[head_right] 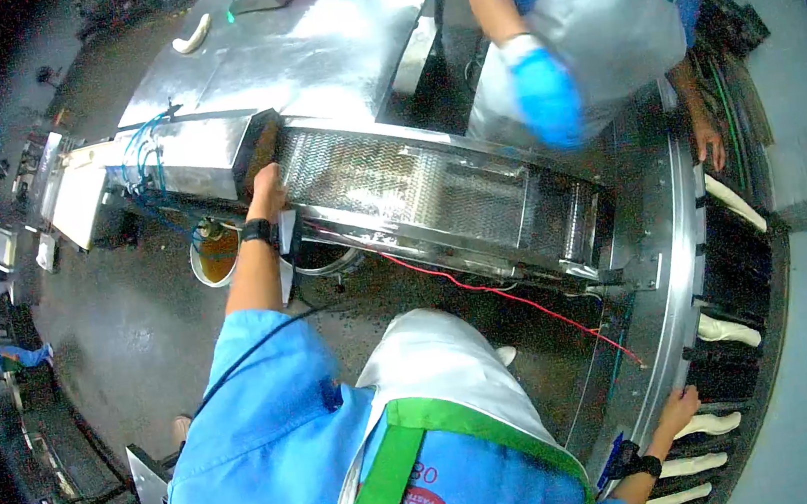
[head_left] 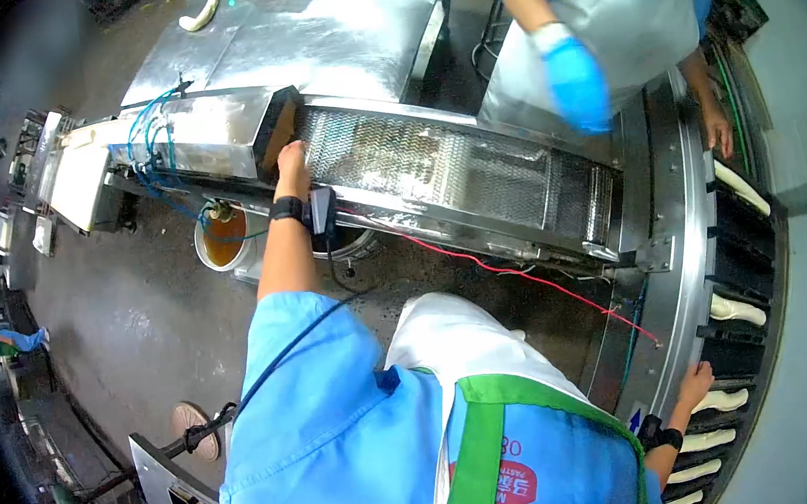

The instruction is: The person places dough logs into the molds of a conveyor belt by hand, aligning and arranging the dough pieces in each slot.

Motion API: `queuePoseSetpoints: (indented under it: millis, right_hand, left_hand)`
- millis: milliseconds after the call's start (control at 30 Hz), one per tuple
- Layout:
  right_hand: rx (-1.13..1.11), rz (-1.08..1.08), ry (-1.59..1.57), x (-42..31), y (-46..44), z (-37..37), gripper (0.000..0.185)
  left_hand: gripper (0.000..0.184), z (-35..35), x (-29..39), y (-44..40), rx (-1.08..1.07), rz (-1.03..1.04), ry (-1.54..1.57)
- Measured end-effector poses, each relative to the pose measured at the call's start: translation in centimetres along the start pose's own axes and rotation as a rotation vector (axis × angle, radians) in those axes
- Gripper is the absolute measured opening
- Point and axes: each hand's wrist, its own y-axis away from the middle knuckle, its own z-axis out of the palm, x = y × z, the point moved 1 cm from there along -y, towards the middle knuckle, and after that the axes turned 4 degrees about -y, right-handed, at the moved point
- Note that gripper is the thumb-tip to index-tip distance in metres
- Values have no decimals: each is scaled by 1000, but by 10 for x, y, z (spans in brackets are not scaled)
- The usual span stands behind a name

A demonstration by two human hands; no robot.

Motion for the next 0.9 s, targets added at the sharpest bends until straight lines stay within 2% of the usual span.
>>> queuePoseSetpoints:
  millis: [67, 100, 233, 333, 433, 533, 600, 667, 733, 800, 833, 900]
  right_hand:
    - [14, -27, 8, 15, -1, 10, 21]
    - [11, -24, 25, 18, 0, 11, 22]
    - [0, 3, 16, 22, -3, 11, 21]
    - [-34, 28, 27, 16, 2, 8, 22]
    - [24, 22, 37, 20, 3, 12, 22]
    - [-1, 17, 45, 11, 5, 4, 23]
    - [-25, 108, -1, -1, 10, -2, 23]
    - [3, 56, 13, 22, 6, 14, 24]
    - [32, 6, 27, 25, 6, 15, 24]
    - [-24, 49, 45, 23, 5, 14, 23]
    - [-24, 50, 46, 19, 5, 12, 23]
    - [-61, 71, 74, 15, 6, 8, 22]
  left_hand:
    - [19, -3, 7, -16, -11, -252, -102]
    - [19, -5, -7, -37, -39, -197, -123]
    - [20, 7, -17, -53, -34, -201, -22]
    - [24, 13, -21, -67, -39, -252, -135]
    - [27, 17, -28, -75, -96, -289, -13]
    - [29, 23, -22, -71, -71, -256, 4]
    - [29, 30, -19, -67, 115, -265, 50]
    - [26, 27, -41, -98, 56, -267, 60]
    - [23, 30, -40, -95, -5, -270, 71]
    - [25, 35, -30, -78, 92, -251, -21]
    - [25, 41, -14, -53, 92, -252, -21]
    - [29, 51, 13, -8, 230, -217, 37]
